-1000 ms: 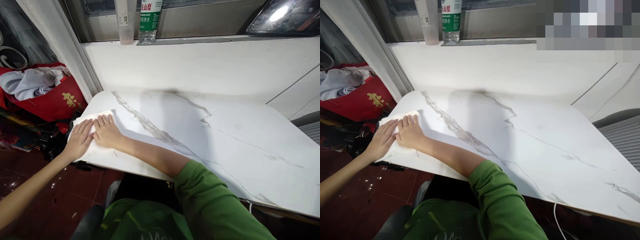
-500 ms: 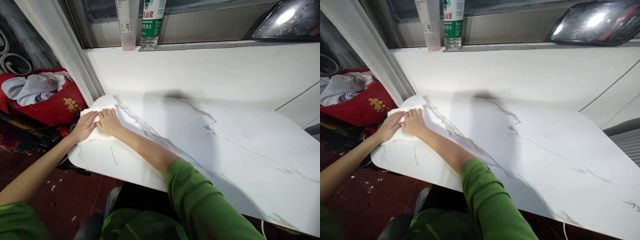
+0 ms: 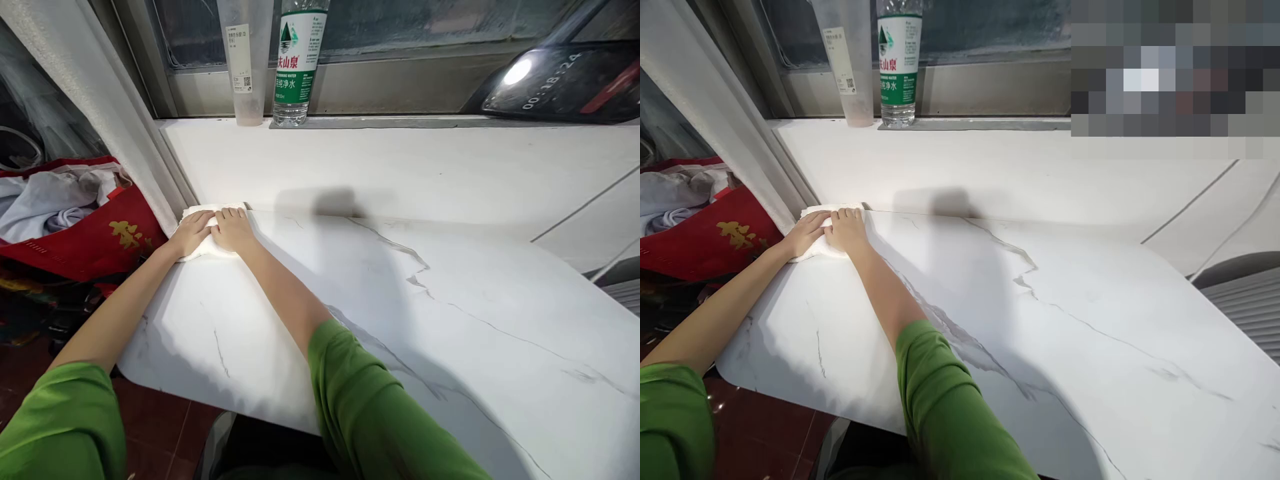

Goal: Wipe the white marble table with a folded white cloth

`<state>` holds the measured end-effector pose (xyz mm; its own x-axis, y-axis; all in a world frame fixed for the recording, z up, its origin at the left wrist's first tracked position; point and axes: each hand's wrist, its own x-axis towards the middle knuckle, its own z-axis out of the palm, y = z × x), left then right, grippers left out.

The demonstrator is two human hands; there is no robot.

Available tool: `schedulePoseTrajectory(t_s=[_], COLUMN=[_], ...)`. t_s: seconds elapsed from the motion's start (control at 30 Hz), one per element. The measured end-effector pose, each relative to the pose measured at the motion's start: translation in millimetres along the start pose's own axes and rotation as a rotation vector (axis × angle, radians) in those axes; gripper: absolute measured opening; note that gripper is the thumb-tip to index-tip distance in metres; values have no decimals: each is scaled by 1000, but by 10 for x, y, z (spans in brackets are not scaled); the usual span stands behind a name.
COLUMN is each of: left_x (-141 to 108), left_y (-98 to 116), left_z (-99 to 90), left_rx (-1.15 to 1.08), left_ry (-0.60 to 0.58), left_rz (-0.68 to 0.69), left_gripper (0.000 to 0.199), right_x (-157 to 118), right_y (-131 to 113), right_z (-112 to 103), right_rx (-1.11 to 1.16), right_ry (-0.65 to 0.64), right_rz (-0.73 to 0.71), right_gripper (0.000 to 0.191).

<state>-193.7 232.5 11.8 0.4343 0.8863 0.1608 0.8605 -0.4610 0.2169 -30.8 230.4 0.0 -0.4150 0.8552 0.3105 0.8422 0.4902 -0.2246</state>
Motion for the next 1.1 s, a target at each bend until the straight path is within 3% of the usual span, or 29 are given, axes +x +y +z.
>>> schedulePoseTrajectory(t_s=[0.27,0.57,0.77,1.1], left_x=[345,197,-97,-663], left_y=[-84,55,358,1151], left_z=[29,33,110,189], left_rx=[-51,38,34,18], left_ry=[-2,2,0,4], left_rz=[-12,-15,-27,-79], left_gripper=[56,53,53,51], right_x=[178,-17,-443,-1299], right_y=[155,124,116,90], right_z=[44,67,-34,-328], right_rx=[6,0,4,5], right_ry=[49,124,140,106], right_rz=[94,79,52,37], right_gripper=[43,40,38,39])
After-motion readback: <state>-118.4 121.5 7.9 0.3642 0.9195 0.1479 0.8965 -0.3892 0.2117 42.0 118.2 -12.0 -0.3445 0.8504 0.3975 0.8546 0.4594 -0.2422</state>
